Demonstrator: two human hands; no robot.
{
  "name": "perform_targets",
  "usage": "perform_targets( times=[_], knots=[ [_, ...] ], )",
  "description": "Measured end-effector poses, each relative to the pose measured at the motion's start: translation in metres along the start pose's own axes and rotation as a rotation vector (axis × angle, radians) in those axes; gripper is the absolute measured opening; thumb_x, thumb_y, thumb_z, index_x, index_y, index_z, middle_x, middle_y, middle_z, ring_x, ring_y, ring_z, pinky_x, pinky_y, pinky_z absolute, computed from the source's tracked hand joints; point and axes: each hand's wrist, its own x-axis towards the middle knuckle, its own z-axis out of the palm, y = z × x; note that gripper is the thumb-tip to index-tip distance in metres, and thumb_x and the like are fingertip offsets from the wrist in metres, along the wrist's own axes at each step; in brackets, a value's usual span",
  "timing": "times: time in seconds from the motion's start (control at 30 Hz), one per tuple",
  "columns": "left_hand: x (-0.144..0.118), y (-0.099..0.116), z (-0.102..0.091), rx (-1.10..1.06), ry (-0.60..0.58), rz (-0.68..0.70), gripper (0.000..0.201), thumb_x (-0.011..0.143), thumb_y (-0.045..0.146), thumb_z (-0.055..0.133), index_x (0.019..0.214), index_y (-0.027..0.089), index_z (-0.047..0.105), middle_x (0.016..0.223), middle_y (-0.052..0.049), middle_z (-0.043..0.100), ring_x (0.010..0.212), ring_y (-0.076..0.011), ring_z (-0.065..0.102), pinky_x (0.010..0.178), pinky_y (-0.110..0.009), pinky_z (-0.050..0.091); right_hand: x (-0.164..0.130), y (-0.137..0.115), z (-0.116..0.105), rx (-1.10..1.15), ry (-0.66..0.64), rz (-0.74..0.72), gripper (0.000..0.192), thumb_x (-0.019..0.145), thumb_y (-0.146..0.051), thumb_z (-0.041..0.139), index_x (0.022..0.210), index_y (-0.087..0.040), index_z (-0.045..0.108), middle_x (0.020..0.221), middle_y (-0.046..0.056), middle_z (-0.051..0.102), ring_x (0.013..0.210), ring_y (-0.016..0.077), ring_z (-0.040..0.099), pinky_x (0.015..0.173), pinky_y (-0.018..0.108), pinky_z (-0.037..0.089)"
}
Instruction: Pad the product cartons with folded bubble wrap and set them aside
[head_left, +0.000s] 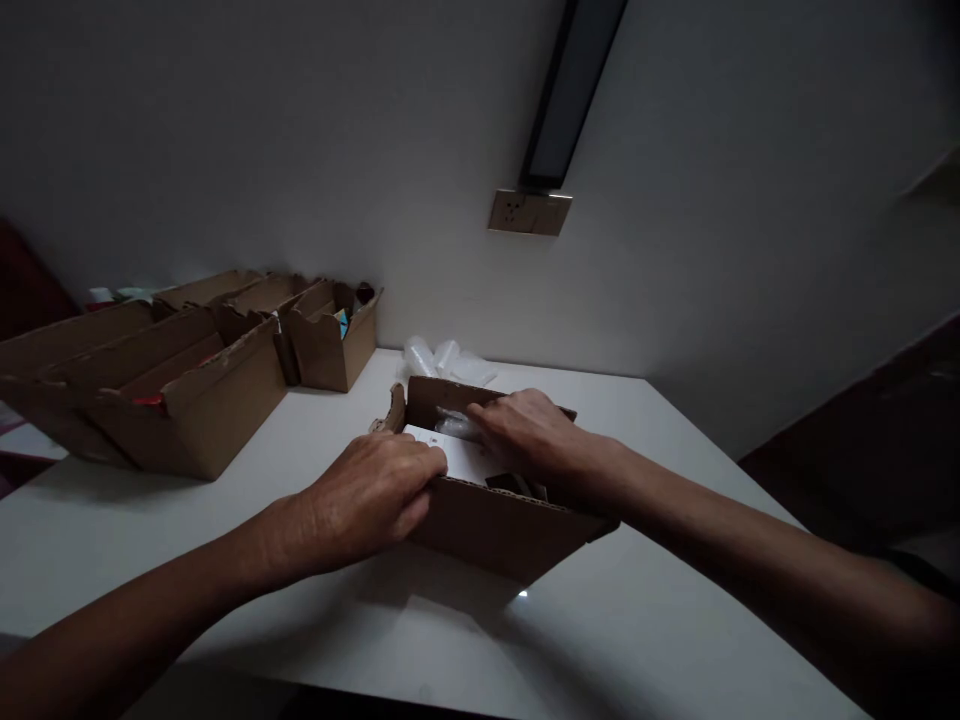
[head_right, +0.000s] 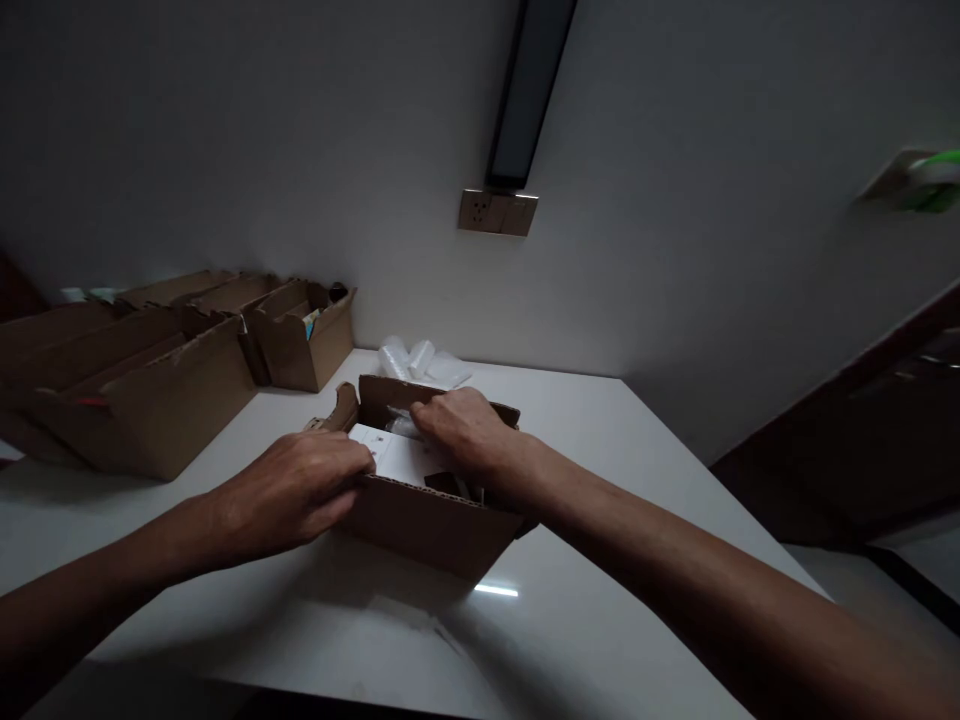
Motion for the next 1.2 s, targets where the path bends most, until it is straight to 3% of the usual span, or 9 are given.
perform_targets(
  times=[0.23,0.37,0.5,0.6,0.7,0.8,0.93,1.07,1.2],
  knots=[
    [-0.001,0.0,0.006,-0.025,0.119,0.038,0.01,0.082,0.01,0.053,0.084,0.018,0.058,0.081,-0.003,0.066,0.076,-0.0216,0.062,0.069,-0.036,0.049,0.004,-0.001,0.005,0.088,0.021,0.027,0.014,0.092,-0.017,0.054,0.091,-0.019,0.068,0.079,0.007,0.073,0.066,0.017,0.063,0.053,0.03,0.021],
    [-0.01,0.0,0.013,-0.027,0.521,0.13,0.03,0.087,0.011,0.057,0.117,0.016,0.056,0.115,-0.013,0.065,0.113,-0.0286,0.059,0.096,-0.046,0.051,-0.002,-0.003,-0.001,0.074,0.02,0.026,0.011,0.091,-0.018,0.057,0.088,-0.019,0.068,0.08,0.006,0.074,0.064,0.0168,0.062,0.05,0.03,0.019],
    [-0.03,-0.011,0.03,-0.087,0.862,-0.049,0.052,0.086,0.013,0.064,0.135,0.023,0.047,0.135,-0.012,0.055,0.129,-0.0289,0.052,0.108,-0.049,0.045,-0.026,0.011,-0.007,0.117,0.196,0.075,0.013,0.094,-0.026,0.058,0.09,-0.019,0.068,0.086,0.006,0.074,0.068,0.0175,0.063,0.055,0.029,0.032],
    [-0.046,-0.027,0.054,-0.287,0.81,-0.288,0.059,0.087,0.025,0.066,0.141,0.027,0.043,0.139,-0.011,0.053,0.125,-0.0289,0.055,0.105,-0.049,0.049,-0.071,0.03,0.002,0.202,0.536,0.183,0.019,0.097,-0.03,0.053,0.094,-0.02,0.07,0.095,0.008,0.075,0.08,0.0218,0.067,0.067,0.033,0.046],
    [-0.059,-0.037,0.078,-0.572,0.61,-0.482,0.066,0.085,0.036,0.068,0.144,0.027,0.04,0.142,-0.013,0.052,0.121,-0.0296,0.059,0.101,-0.049,0.052,-0.127,0.041,0.031,0.432,0.773,0.418,0.024,0.094,-0.04,0.057,0.107,-0.024,0.069,0.103,0.008,0.074,0.089,0.024,0.069,0.055,0.029,0.05],
    [-0.063,-0.039,0.094,-0.87,0.402,-0.527,0.076,0.08,0.039,0.072,0.146,0.026,0.038,0.147,-0.015,0.05,0.124,-0.0322,0.059,0.1,-0.049,0.054,-0.158,0.033,0.075,0.727,0.593,0.493,0.043,0.086,-0.051,0.066,0.123,-0.027,0.065,0.112,0.009,0.073,0.091,0.0253,0.07,0.061,0.033,0.058],
    [-0.052,-0.04,0.108,-1.105,0.288,-0.576,0.073,0.075,0.036,0.073,0.141,0.023,0.045,0.139,-0.014,0.058,0.119,-0.0326,0.063,0.097,-0.046,0.055,-0.133,-0.001,0.123,1.064,0.344,0.383,0.069,0.078,-0.054,0.072,0.138,-0.025,0.054,0.133,0.014,0.063,0.111,0.0323,0.064,0.086,0.047,0.058],
    [-0.017,-0.033,0.116,-1.136,0.395,-0.644,0.062,0.067,0.038,0.077,0.122,0.018,0.057,0.119,-0.01,0.07,0.112,-0.0319,0.066,0.093,-0.043,0.057,-0.103,-0.011,0.128,1.149,0.375,0.385,0.05,0.08,-0.05,0.065,0.12,-0.02,0.063,0.114,0.012,0.069,0.1,0.0314,0.067,0.081,0.047,0.058],
    [0.029,-0.005,0.111,-1.229,0.403,-0.489,0.053,0.066,0.032,0.078,0.113,0.017,0.06,0.116,-0.01,0.071,0.106,-0.0287,0.068,0.09,-0.039,0.056,-0.138,0.008,0.116,0.995,0.476,0.487,0.032,0.085,-0.048,0.06,0.099,-0.021,0.068,0.098,0.01,0.072,0.085,0.0298,0.068,0.07,0.043,0.058]
  ],
)
